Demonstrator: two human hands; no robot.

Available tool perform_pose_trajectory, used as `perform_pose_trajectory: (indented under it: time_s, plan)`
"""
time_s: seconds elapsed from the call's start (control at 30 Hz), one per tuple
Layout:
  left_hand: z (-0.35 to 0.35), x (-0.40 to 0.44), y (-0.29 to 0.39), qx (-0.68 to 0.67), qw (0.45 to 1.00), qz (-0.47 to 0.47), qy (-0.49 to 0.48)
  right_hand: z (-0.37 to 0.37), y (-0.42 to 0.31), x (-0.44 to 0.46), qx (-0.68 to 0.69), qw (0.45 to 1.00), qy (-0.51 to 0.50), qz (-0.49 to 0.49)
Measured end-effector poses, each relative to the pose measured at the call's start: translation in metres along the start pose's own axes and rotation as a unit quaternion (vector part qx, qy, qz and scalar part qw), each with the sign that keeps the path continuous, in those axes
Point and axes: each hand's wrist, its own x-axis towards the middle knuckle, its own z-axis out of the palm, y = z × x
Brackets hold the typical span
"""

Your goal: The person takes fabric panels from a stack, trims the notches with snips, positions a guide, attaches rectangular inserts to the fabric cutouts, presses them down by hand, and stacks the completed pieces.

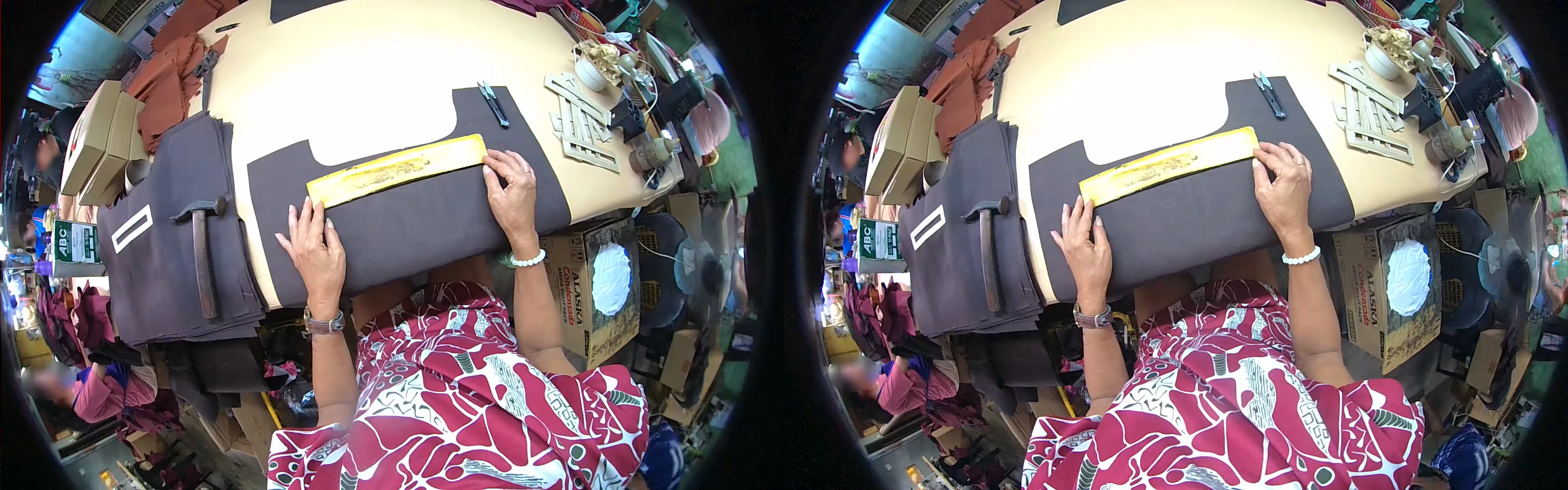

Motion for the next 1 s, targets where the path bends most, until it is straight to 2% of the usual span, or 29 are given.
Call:
perform_pose_trajectory:
  time_s: [1.0]
  plan:
    - [-0.0001,0.0005,-0.0033,0.000,1.000,-0.012,-0.019,0.0009,-0.0003,-0.0012,-0.003,1.000,0.000,0.007]
